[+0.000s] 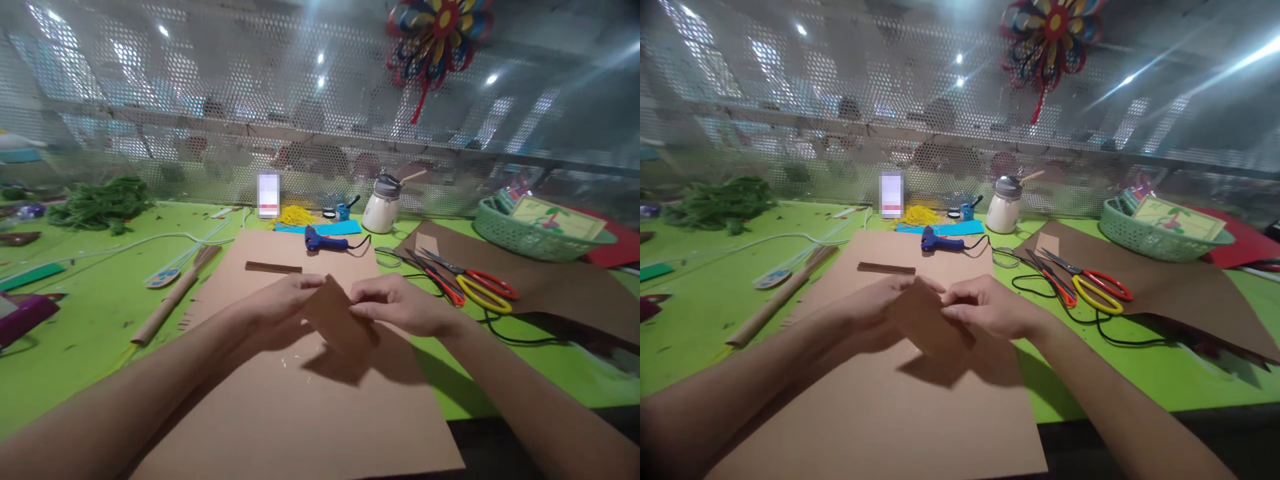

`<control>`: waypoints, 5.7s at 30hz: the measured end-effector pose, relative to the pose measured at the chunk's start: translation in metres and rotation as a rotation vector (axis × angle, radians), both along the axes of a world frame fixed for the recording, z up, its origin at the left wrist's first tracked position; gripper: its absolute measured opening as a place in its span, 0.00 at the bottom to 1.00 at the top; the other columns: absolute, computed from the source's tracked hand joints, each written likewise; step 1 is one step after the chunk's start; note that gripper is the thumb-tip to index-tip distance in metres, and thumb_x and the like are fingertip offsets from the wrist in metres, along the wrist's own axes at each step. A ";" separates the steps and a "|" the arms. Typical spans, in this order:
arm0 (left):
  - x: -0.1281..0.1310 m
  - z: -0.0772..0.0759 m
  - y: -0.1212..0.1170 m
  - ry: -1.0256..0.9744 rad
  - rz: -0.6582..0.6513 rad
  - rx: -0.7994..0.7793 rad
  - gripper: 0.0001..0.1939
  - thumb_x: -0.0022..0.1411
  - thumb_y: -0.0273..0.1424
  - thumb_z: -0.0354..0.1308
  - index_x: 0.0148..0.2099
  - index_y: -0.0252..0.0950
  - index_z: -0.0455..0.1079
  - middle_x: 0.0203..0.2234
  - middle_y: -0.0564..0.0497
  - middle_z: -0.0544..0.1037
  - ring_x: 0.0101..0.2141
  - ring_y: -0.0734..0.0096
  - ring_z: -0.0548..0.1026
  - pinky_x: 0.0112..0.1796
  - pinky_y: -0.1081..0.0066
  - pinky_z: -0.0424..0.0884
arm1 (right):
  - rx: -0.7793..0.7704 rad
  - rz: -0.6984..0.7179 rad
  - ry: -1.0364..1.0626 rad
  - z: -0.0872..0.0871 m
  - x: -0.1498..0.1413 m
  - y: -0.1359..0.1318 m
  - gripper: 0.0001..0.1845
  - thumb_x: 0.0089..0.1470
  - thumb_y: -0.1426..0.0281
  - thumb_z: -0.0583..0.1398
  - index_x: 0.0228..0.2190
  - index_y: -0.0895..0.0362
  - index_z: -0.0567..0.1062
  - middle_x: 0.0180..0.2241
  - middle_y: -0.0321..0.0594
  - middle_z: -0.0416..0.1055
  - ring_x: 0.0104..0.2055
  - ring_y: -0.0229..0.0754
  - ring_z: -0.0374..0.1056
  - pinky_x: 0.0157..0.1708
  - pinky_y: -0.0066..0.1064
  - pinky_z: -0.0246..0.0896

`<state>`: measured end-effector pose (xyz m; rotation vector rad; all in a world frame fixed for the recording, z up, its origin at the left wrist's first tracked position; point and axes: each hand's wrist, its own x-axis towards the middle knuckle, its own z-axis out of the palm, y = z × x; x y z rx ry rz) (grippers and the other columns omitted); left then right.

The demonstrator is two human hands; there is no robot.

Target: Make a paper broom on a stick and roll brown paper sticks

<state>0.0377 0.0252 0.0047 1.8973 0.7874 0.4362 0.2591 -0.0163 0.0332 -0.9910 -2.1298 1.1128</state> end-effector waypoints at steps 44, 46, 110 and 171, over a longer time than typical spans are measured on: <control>0.006 -0.027 0.022 0.248 -0.123 0.692 0.11 0.63 0.26 0.53 0.33 0.34 0.76 0.29 0.50 0.72 0.31 0.71 0.71 0.34 0.73 0.65 | 0.703 -0.033 -0.433 -0.069 -0.008 0.018 0.14 0.63 0.76 0.53 0.31 0.61 0.78 0.29 0.45 0.68 0.34 0.44 0.63 0.33 0.33 0.59; 0.003 -0.026 0.023 0.258 -0.140 0.688 0.12 0.63 0.25 0.52 0.32 0.34 0.76 0.28 0.50 0.72 0.29 0.73 0.70 0.31 0.74 0.64 | 0.731 -0.028 -0.454 -0.069 -0.006 0.016 0.14 0.63 0.77 0.52 0.31 0.61 0.77 0.30 0.45 0.68 0.34 0.44 0.62 0.33 0.33 0.57; 0.010 0.005 0.005 0.421 0.003 0.248 0.14 0.62 0.35 0.51 0.34 0.35 0.76 0.23 0.52 0.76 0.25 0.72 0.69 0.28 0.74 0.62 | 0.613 -0.268 -0.261 -0.040 -0.002 -0.013 0.11 0.58 0.75 0.58 0.43 0.60 0.74 0.40 0.50 0.71 0.44 0.49 0.65 0.43 0.42 0.63; -0.024 0.011 0.027 0.381 -0.137 0.181 0.16 0.67 0.38 0.48 0.29 0.36 0.64 0.22 0.54 0.72 0.25 0.72 0.69 0.29 0.74 0.62 | 0.091 -0.209 -0.174 -0.038 0.024 0.008 0.12 0.60 0.67 0.56 0.26 0.58 0.71 0.23 0.35 0.69 0.26 0.37 0.64 0.28 0.28 0.58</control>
